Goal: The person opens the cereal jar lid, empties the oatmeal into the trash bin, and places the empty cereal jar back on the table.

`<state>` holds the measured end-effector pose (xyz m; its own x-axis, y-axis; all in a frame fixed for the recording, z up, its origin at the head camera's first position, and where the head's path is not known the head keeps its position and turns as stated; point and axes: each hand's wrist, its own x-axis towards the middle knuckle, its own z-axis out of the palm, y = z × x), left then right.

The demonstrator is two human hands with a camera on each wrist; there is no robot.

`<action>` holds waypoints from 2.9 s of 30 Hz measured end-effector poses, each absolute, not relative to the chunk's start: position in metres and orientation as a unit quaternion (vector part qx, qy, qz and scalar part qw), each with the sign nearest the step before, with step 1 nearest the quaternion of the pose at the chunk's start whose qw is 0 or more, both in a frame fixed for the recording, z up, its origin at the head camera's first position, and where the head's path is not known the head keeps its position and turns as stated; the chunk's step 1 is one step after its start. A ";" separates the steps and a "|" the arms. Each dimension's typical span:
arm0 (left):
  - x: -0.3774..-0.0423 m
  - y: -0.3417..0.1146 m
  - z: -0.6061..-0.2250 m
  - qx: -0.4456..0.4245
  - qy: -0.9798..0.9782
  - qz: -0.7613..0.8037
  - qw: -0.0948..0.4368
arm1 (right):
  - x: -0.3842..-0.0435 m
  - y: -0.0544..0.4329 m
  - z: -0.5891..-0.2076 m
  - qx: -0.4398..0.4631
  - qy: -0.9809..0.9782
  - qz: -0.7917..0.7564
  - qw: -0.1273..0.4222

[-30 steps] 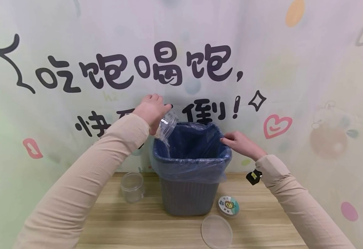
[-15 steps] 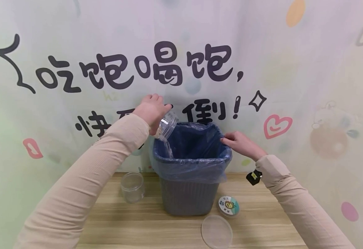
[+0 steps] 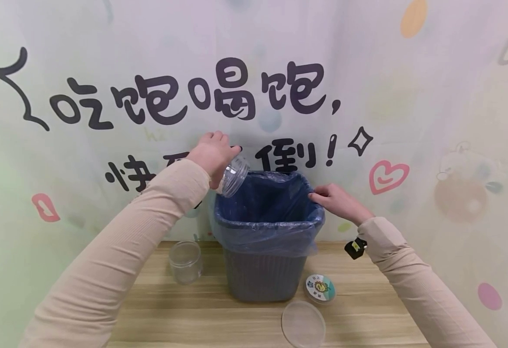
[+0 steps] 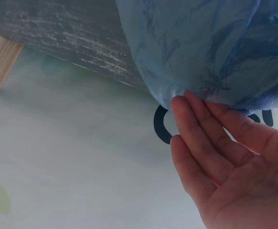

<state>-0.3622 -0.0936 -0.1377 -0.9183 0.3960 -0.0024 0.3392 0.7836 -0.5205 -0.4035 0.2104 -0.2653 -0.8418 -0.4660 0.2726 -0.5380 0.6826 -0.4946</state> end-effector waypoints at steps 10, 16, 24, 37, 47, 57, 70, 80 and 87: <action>-0.362 -0.091 -0.138 -0.197 -0.941 0.270 0.051 | -0.404 0.210 -0.265 0.275 -0.916 0.285 0.066; -0.363 -0.090 -0.138 -0.193 -0.940 0.278 0.049 | -0.403 0.210 -0.264 0.273 -0.917 0.283 0.067; -0.363 -0.088 -0.137 -0.188 -0.940 0.282 0.045 | -0.402 0.210 -0.264 0.273 -0.916 0.286 0.063; -0.361 -0.087 -0.138 -0.194 -0.936 0.289 0.050 | -0.403 0.210 -0.265 0.275 -0.916 0.284 0.067; -0.362 -0.086 -0.139 -0.193 -0.937 0.285 0.057 | -0.404 0.209 -0.265 0.279 -0.914 0.286 0.069; -0.362 -0.086 -0.139 -0.191 -0.936 0.290 0.052 | -0.404 0.209 -0.266 0.274 -0.917 0.282 0.066; -0.361 -0.086 -0.140 -0.192 -0.934 0.296 0.057 | -0.404 0.209 -0.267 0.275 -0.916 0.284 0.068; -0.361 -0.085 -0.140 -0.197 -0.933 0.296 0.061 | -0.404 0.209 -0.267 0.278 -0.913 0.290 0.073; -0.360 -0.084 -0.140 -0.195 -0.932 0.299 0.059 | -0.404 0.208 -0.266 0.275 -0.915 0.288 0.073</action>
